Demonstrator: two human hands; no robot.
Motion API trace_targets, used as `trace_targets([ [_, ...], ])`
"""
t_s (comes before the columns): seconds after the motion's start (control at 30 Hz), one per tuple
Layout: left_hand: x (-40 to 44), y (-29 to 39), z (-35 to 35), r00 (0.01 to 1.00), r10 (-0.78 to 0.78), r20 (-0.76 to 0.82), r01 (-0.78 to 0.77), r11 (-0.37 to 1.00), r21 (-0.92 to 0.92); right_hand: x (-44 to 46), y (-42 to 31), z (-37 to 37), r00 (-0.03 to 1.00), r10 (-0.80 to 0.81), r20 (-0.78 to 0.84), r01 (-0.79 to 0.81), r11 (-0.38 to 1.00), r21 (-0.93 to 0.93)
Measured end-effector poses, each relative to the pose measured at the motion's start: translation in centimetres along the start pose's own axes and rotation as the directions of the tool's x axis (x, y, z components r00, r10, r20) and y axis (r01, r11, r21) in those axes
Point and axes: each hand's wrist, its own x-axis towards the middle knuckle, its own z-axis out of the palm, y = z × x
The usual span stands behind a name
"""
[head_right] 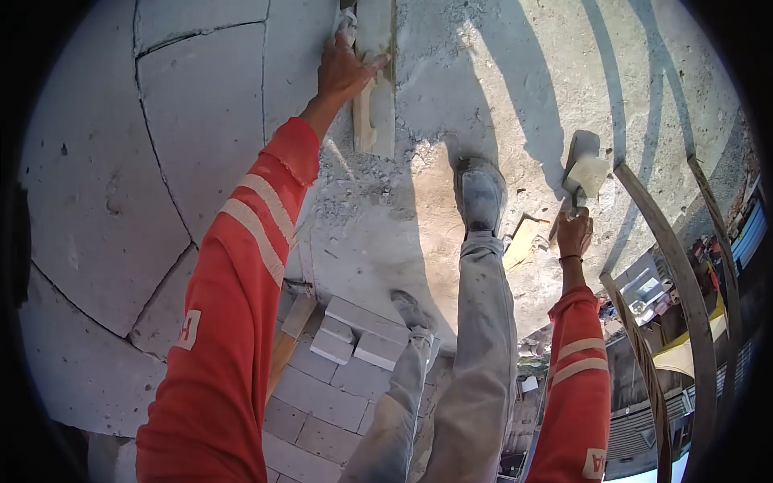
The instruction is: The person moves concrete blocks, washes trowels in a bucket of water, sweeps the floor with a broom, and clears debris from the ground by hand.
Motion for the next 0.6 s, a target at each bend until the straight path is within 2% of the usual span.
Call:
trace_targets([
  [0.07, 0.7, 0.7, 0.4, 0.991, -0.131, 0.021, 0.131, 0.991, -0.007, -0.7, -0.3, -0.4, 0.999, -0.048, -0.026, 0.051, 0.992, 0.114],
  [0.13, -0.3, 0.7, 0.8, 0.986, -0.160, 0.051, 0.159, 0.987, 0.025, -3.2, -1.9, -2.2, 0.997, -0.067, -0.046, 0.078, 0.952, 0.296],
  [0.17, -1.0, 0.8, 1.0, 0.979, -0.190, 0.077, 0.186, 0.981, 0.059, -4.4, -2.1, -2.7, 0.997, -0.053, -0.063, 0.070, 0.947, 0.313],
  [0.2, -2.0, 1.3, 0.9, 0.968, -0.225, 0.112, 0.223, 0.974, 0.034, -5.6, -2.2, -3.8, 0.985, -0.133, -0.113, 0.162, 0.935, 0.314],
  [0.23, -3.0, 1.6, 0.8, 0.956, -0.258, 0.142, 0.260, 0.966, 0.009, -6.7, -2.4, -5.2, 0.989, -0.135, -0.052, 0.145, 0.928, 0.344],
  [0.27, -4.0, 1.2, 1.2, 0.935, -0.315, 0.164, 0.327, 0.944, -0.050, -7.5, -1.3, -4.6, 0.987, -0.135, -0.092, 0.160, 0.907, 0.391],
  [0.3, -5.3, 0.6, 2.3, 0.908, -0.370, 0.197, 0.395, 0.912, -0.108, -8.8, -1.9, -5.9, 0.994, -0.092, -0.061, 0.110, 0.902, 0.419],
  [0.37, -6.9, -1.2, 4.7, 0.905, -0.364, 0.219, 0.413, 0.873, -0.259, -11.0, -2.5, -8.8, 0.995, 0.051, 0.088, -0.083, 0.910, 0.407],
  [0.4, -7.8, -1.0, 4.7, 0.928, -0.331, 0.172, 0.368, 0.883, -0.292, -12.4, -3.6, -10.7, 1.000, 0.019, -0.002, -0.017, 0.918, 0.397],
  [0.43, -8.8, -0.1, 3.8, 0.947, -0.296, 0.124, 0.321, 0.891, -0.322, -13.2, -3.9, -11.8, 0.994, -0.048, -0.093, 0.072, 0.958, 0.277],
  [0.47, -9.7, 0.8, 2.7, 0.923, -0.330, 0.197, 0.381, 0.853, -0.356, -14.2, -3.8, -13.7, 0.999, 0.041, 0.006, -0.041, 0.959, 0.282],
  [0.5, -10.8, 2.1, 1.0, 0.894, -0.356, 0.273, 0.440, 0.812, -0.384, -14.8, -3.7, -15.0, 0.998, 0.019, 0.053, -0.032, 0.964, 0.265],
  [0.6, -16.2, 5.0, -3.2, 0.893, -0.339, 0.297, 0.441, 0.792, -0.423, -17.5, -2.8, -18.2, 0.977, 0.024, 0.214, -0.108, 0.914, 0.392],
])
